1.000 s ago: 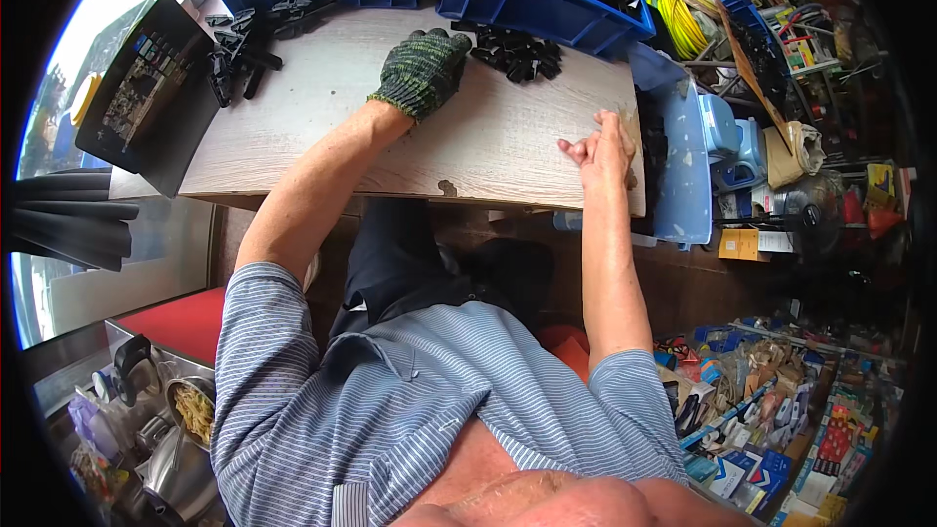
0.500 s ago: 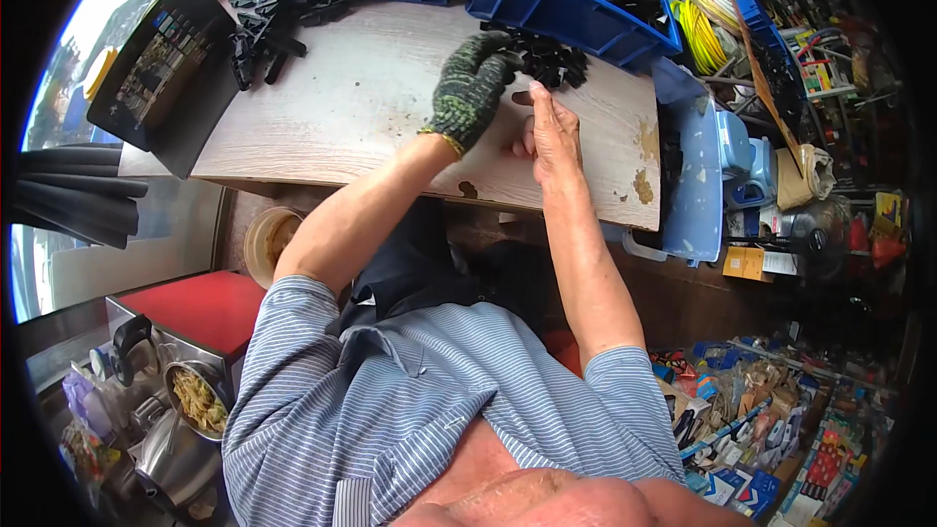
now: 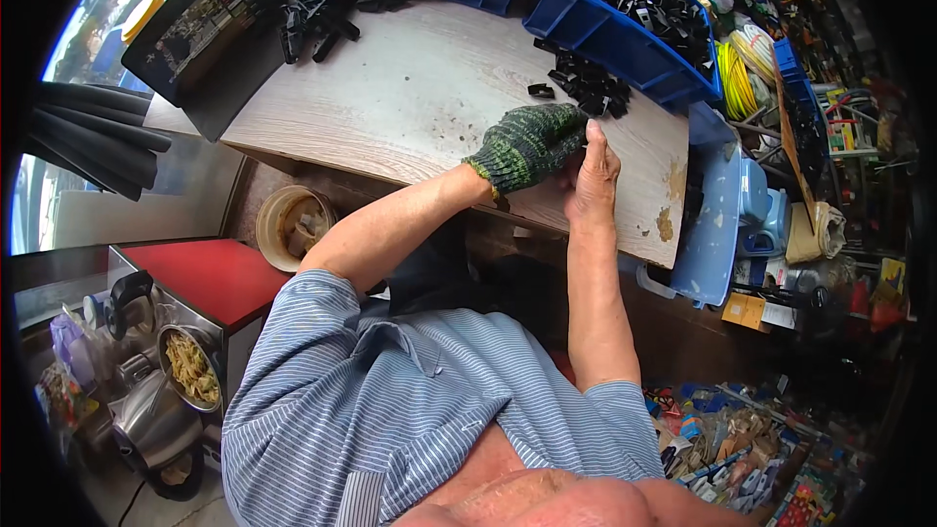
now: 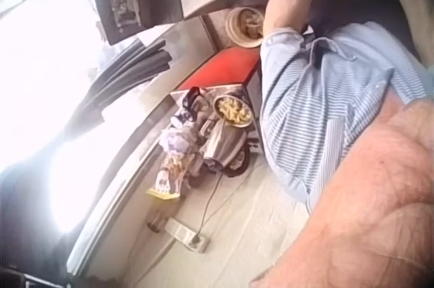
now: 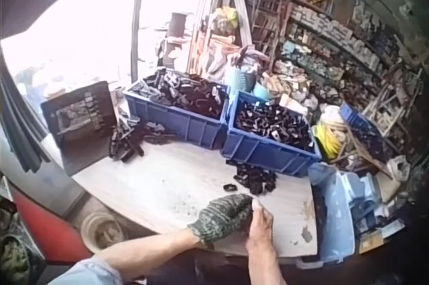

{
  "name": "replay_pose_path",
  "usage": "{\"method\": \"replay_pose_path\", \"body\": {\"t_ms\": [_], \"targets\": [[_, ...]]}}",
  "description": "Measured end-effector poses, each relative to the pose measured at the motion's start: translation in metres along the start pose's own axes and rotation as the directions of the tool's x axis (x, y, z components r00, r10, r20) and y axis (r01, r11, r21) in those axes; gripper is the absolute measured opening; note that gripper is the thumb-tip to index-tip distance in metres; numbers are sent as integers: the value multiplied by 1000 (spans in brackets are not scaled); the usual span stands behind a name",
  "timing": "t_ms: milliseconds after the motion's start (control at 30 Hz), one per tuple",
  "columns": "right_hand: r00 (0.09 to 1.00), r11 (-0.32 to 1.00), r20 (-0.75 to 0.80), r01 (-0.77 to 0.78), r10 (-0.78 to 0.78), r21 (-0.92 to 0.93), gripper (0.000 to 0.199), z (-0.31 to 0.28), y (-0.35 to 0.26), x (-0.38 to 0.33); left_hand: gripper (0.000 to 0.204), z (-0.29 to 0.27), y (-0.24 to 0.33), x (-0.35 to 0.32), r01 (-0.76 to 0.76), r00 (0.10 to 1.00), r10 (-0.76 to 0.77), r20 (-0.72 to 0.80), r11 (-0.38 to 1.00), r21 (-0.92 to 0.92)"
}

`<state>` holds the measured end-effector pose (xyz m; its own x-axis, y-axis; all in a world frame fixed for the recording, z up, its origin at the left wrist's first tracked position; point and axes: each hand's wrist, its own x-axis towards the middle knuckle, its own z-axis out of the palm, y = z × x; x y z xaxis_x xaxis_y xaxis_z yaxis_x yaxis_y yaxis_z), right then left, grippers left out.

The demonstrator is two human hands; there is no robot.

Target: Sorting and assembling small black plastic components from bins on a workstation.

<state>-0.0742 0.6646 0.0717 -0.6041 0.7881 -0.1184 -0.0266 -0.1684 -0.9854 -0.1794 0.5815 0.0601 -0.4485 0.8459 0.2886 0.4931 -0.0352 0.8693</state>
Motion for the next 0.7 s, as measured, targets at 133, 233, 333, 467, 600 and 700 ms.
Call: {"method": "replay_pose_path", "body": {"t_ms": [133, 233, 333, 467, 600, 700], "targets": [[999, 999, 21, -28, 28, -27, 39, -4, 2, -1, 27, -28, -6, -3, -265, 928, 343, -145, 882, 389], [995, 981, 49, -91, 84, 174, 35, -3, 3, -2, 38, -94, -36, 19, 13, 883, 328, -337, 700, 714], [995, 989, 26, -99, 97, 107, 47, 3, 3, -2, 42, -153, -80, 35, 352, 864, 205, -460, 407, 843], [995, 980, 29, -104, 100, 169, 35, 3, 3, -3, 37, -177, -95, 35, 297, 920, 147, -363, 341, 892], [996, 983, 25, -92, 89, 158, 35, 3, 4, -2, 27, -164, -92, 23, 131, 940, 246, -235, 377, 917], [997, 990, 9, -79, 79, 119, 44, 4, 5, -1, 20, -152, -90, 14, -17, 938, 318, -137, 438, 899]]}}
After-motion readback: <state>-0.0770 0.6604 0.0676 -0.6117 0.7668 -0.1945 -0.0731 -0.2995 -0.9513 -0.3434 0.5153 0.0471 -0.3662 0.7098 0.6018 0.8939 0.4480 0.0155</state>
